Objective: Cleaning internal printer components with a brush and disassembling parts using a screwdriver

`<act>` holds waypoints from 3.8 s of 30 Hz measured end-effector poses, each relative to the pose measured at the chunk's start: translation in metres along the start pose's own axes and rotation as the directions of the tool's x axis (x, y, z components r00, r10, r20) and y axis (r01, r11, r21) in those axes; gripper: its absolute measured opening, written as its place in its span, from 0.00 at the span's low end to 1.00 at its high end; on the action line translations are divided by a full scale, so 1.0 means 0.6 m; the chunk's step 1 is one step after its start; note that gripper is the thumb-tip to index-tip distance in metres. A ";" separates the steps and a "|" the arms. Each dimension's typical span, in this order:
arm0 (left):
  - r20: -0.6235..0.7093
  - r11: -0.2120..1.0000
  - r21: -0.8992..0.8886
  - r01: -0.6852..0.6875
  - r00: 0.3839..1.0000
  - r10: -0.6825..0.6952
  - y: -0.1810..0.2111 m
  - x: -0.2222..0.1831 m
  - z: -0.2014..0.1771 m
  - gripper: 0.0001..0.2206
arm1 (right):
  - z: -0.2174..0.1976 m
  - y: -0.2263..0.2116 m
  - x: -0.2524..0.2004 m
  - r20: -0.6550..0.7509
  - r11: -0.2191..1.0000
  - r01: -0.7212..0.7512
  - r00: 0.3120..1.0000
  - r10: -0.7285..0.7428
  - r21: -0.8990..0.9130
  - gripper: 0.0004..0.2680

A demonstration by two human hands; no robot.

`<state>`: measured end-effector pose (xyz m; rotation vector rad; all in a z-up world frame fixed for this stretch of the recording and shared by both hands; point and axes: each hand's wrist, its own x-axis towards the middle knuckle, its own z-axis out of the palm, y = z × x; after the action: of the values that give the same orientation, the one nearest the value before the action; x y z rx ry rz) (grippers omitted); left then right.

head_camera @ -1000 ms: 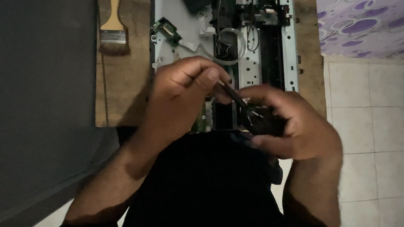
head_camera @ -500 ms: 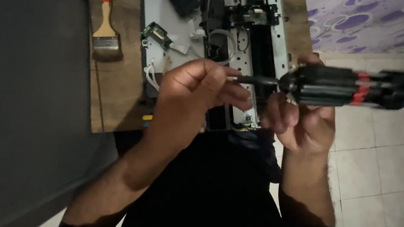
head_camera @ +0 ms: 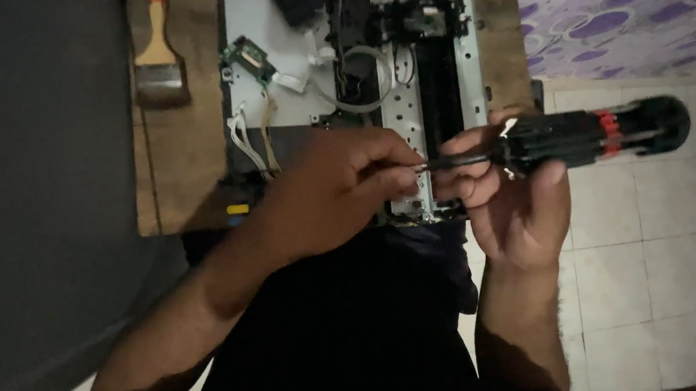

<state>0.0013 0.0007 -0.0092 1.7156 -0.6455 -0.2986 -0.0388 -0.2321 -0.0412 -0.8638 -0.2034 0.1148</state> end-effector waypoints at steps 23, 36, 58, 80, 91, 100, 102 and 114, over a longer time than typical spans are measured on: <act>0.125 0.709 -0.587 0.391 0.909 -0.397 -0.044 0.057 0.044 0.07 | -0.070 -0.042 0.104 -0.055 0.867 -0.357 0.931 0.361 -0.348 0.23; 0.050 0.918 -0.348 0.189 0.982 -0.183 0.058 0.075 0.021 0.10 | -0.009 -0.097 0.008 0.056 0.111 0.068 0.993 -0.106 -0.991 0.28; 0.099 0.820 0.375 -0.432 0.898 0.428 0.089 0.069 -0.006 0.13 | -0.004 -0.156 0.110 0.546 0.698 -0.052 0.581 0.603 -0.715 0.18; -0.045 0.495 0.859 -0.128 0.946 0.322 -0.081 0.043 0.063 0.07 | -0.073 -0.116 0.157 0.336 -0.254 0.636 0.656 0.676 -0.729 0.10; -0.052 0.421 0.902 -0.098 0.942 0.330 -0.124 0.048 0.111 0.10 | -0.064 -0.080 0.167 0.537 -0.285 0.789 0.588 0.605 -0.544 0.07; -0.081 0.485 0.874 -0.031 0.974 0.210 -0.140 0.058 0.109 0.07 | -0.070 -0.077 0.173 0.528 -0.243 0.772 0.593 0.608 -0.588 0.08; -0.063 0.504 0.863 -0.020 0.987 0.147 -0.142 0.059 0.108 0.08 | -0.076 -0.076 0.174 0.471 -0.261 0.756 0.597 0.649 -0.600 0.07; -0.044 0.505 0.861 -0.059 0.981 0.189 -0.116 0.067 0.096 0.10 | -0.090 -0.067 0.179 0.483 -0.248 0.744 0.612 0.626 -0.620 0.13</act>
<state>0.0216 -0.0597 -0.0843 2.6064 -0.8969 0.3316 0.0789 -0.2787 -0.0305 -2.6625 -1.5718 0.2073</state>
